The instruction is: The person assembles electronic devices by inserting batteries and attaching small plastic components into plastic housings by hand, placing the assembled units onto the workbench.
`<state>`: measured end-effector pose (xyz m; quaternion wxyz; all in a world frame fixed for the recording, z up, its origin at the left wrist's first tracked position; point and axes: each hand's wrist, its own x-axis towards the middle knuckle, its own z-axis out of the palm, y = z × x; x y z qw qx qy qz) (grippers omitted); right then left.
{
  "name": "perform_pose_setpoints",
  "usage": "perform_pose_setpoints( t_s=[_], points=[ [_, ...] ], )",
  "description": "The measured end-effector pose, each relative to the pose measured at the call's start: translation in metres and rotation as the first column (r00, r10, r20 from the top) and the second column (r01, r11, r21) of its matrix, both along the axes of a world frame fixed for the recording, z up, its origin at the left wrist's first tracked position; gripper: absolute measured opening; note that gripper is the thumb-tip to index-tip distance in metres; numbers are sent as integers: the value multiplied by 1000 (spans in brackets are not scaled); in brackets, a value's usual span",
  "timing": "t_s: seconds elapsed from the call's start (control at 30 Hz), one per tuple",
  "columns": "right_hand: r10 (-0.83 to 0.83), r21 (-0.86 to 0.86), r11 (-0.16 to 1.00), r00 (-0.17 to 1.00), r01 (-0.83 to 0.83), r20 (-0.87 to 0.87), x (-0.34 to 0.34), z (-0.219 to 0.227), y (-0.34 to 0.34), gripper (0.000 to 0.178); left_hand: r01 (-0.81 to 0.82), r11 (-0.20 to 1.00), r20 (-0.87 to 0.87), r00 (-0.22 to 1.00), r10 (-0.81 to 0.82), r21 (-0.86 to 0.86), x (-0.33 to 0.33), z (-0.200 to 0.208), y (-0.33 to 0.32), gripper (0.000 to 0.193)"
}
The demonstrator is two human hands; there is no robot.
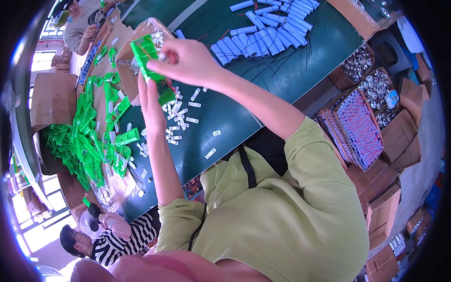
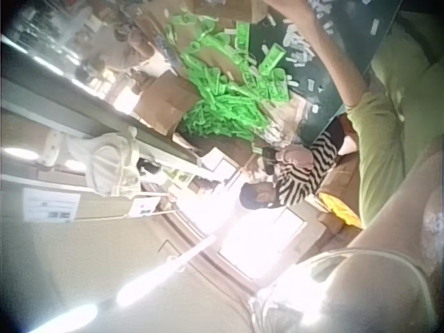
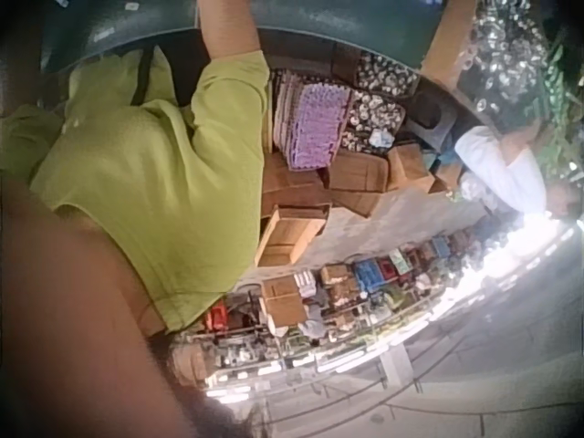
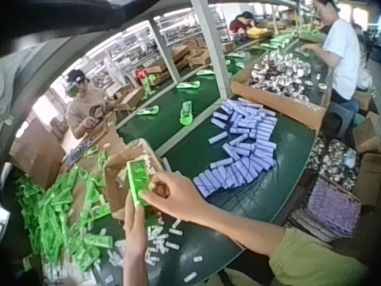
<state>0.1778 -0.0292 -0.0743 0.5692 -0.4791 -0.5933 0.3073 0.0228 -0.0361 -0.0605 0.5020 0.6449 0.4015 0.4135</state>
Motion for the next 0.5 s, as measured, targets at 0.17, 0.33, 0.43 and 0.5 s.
perform_pose_setpoints(
  t_s=[0.17, 0.33, 0.43, 0.5],
  points=[
    [80, -26, 995, 930, -95, -358, -14, -12, 6, 17, -68, 995, -28, 997, 70, 78, 9, -6, 0, 41],
    [81, -84, 987, 871, -138, -484, -17, -20, 9, 17, -82, 995, 4, 997, 83, -62, 17, -11, 9, 42],
    [38, -65, 996, 957, -59, -286, -20, -20, 8, 18, -220, 974, 84, 973, 216, 44, 18, -19, 15, 41],
    [47, -164, 977, 890, -135, -454, -15, -23, 11, 18, -152, 986, 99, 982, 158, -67, 26, -7, 10, 41]
  ],
)
